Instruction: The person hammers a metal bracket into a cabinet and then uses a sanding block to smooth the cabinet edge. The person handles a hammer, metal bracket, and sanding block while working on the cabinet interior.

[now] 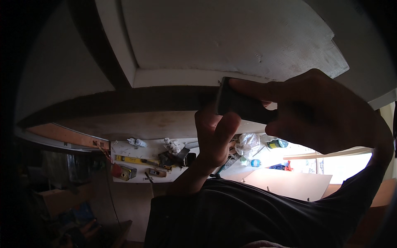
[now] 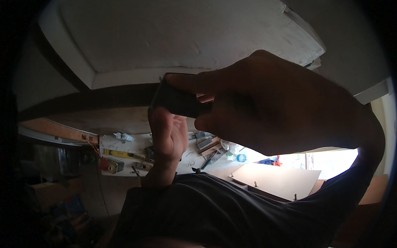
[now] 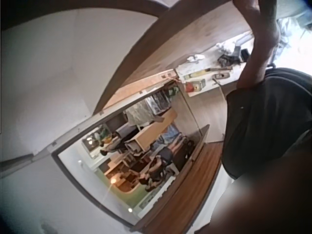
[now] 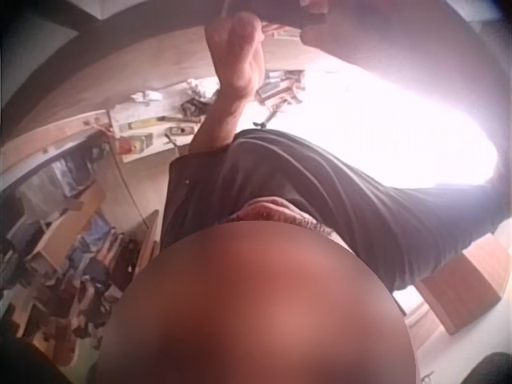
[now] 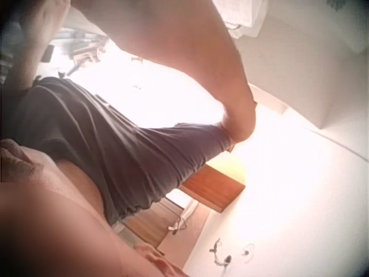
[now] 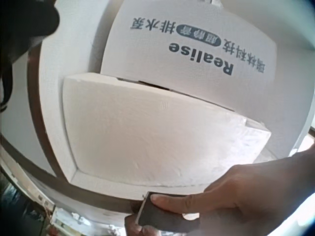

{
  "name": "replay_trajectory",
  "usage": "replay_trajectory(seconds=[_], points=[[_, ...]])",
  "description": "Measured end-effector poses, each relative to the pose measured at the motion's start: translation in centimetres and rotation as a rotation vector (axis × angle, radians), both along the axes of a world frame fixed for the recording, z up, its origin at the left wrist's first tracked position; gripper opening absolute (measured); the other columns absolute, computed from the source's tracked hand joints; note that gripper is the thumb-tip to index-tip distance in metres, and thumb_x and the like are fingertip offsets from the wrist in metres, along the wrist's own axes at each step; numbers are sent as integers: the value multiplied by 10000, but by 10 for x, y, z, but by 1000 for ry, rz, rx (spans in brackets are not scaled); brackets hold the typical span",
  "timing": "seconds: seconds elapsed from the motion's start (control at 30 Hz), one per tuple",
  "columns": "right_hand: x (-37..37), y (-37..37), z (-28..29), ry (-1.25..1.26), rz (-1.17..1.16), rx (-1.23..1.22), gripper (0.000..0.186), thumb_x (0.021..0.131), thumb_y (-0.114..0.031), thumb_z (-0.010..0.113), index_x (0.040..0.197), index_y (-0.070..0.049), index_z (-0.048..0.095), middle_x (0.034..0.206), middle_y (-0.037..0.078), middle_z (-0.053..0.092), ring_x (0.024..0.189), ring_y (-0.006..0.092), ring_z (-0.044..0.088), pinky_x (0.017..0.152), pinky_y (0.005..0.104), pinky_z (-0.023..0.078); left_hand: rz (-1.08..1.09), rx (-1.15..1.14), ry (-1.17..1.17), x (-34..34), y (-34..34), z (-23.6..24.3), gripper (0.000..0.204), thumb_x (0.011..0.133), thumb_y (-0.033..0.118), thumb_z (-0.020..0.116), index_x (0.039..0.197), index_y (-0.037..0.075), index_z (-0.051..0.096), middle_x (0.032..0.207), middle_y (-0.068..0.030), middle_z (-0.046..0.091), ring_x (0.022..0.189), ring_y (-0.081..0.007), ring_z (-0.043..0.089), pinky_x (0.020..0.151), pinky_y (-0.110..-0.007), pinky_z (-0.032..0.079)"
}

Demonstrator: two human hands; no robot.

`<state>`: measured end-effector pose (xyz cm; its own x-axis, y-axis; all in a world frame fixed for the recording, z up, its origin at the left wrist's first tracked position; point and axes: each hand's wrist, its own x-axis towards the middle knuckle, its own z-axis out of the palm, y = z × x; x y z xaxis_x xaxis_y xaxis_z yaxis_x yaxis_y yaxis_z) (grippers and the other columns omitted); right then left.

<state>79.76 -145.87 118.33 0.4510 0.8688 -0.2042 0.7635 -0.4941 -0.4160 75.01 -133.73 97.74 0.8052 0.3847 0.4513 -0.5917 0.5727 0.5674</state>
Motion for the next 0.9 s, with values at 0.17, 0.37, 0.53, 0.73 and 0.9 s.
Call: replay_trajectory(seconds=[0.17,0.37,0.53,0.73,0.9], points=[[4,10,-3,116,-21,69,661,944,-160,689,1548,-73,435,740,127,655,544,184,595,576,342,483,74,-36,53,4,-1,-1,426,1010,420,640,1022,-4,678,864,-62,667,805,-98,596,713,-303,465],[7,17,-9,-112,76,91,662,960,-231,691,1548,-70,433,683,114,618,555,196,576,592,365,472,64,-65,54,3,-2,4,403,1001,397,659,959,-4,673,818,-74,649,776,-107,586,687,-311,458],[-1,1,5,88,-120,-118,680,986,-397,657,1544,-73,443,682,96,599,547,161,543,560,346,429,-38,-60,-20,3,0,8,378,969,375,710,996,-2,693,868,-101,685,828,-125,632,717,-315,499],[-7,-4,6,112,-71,-76,627,1002,-330,644,1542,-78,448,752,103,657,536,147,570,542,332,428,-182,-34,-103,2,10,-3,510,952,364,729,1270,-22,627,1109,-144,718,1063,-214,686,951,-398,534],[-8,6,14,130,-68,-53,612,977,-199,660,1541,-91,451,807,121,714,548,144,605,543,324,459,-158,8,-63,2,15,-4,575,956,446,706,1273,-26,622,1098,-139,716,1049,-215,685,941,-404,534]])
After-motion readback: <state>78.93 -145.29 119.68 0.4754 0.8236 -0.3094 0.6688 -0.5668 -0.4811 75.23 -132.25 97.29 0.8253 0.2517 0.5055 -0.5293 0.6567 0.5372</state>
